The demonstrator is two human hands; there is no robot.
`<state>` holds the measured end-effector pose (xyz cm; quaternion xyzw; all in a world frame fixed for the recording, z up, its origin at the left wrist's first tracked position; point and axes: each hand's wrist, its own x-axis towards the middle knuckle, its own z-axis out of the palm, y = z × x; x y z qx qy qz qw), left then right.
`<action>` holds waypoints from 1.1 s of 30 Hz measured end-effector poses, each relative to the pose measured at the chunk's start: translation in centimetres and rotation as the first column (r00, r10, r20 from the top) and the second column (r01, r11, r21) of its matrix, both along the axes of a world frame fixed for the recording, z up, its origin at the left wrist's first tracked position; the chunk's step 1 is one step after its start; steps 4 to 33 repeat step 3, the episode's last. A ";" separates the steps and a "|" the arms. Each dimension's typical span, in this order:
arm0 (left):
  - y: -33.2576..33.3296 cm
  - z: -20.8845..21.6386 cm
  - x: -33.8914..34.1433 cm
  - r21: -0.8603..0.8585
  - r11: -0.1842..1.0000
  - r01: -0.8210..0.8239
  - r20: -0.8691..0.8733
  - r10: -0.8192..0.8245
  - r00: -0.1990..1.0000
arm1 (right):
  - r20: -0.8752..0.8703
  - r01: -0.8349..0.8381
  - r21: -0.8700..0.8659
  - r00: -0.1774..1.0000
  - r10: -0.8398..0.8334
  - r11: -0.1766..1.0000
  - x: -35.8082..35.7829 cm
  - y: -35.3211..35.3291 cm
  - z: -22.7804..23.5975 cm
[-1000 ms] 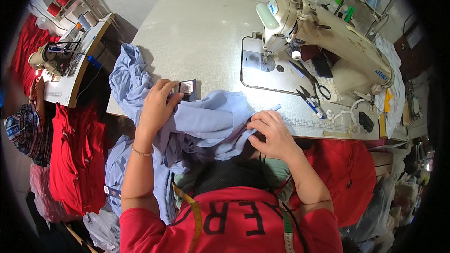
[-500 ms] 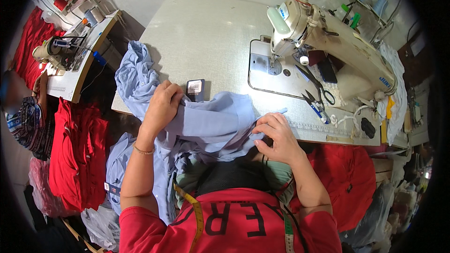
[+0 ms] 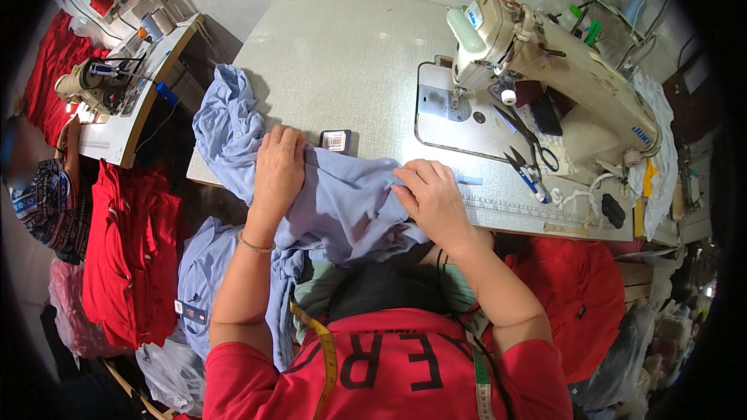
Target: The person uses a sewing machine to stitch a blue shirt and trims thread using snips.
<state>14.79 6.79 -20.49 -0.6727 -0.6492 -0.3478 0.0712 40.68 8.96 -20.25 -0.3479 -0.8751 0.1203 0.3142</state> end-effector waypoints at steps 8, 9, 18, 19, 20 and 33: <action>-0.2 0.6 1.4 0.135 0.991 -0.026 -0.013 0.028 1.000 | -0.021 0.018 -0.020 1.000 -0.018 1.000 0.1 -0.1 -0.9; -0.2 0.6 1.4 0.135 0.991 -0.026 -0.013 0.028 1.000 | -0.021 0.018 -0.020 1.000 -0.018 1.000 0.1 -0.1 -0.9; -0.2 0.6 1.4 0.135 0.991 -0.026 -0.013 0.028 1.000 | -0.021 0.018 -0.020 1.000 -0.018 1.000 0.1 -0.1 -0.9; -0.2 0.6 1.4 0.135 0.991 -0.026 -0.013 0.028 1.000 | -0.021 0.018 -0.020 1.000 -0.018 1.000 0.1 -0.1 -0.9; -0.2 0.6 1.4 0.135 0.991 -0.026 -0.013 0.028 1.000 | -0.021 0.018 -0.020 1.000 -0.018 1.000 0.1 -0.1 -0.9; -0.2 0.6 1.4 0.135 0.991 -0.026 -0.013 0.028 1.000 | -0.021 0.018 -0.020 1.000 -0.018 1.000 0.1 -0.1 -0.9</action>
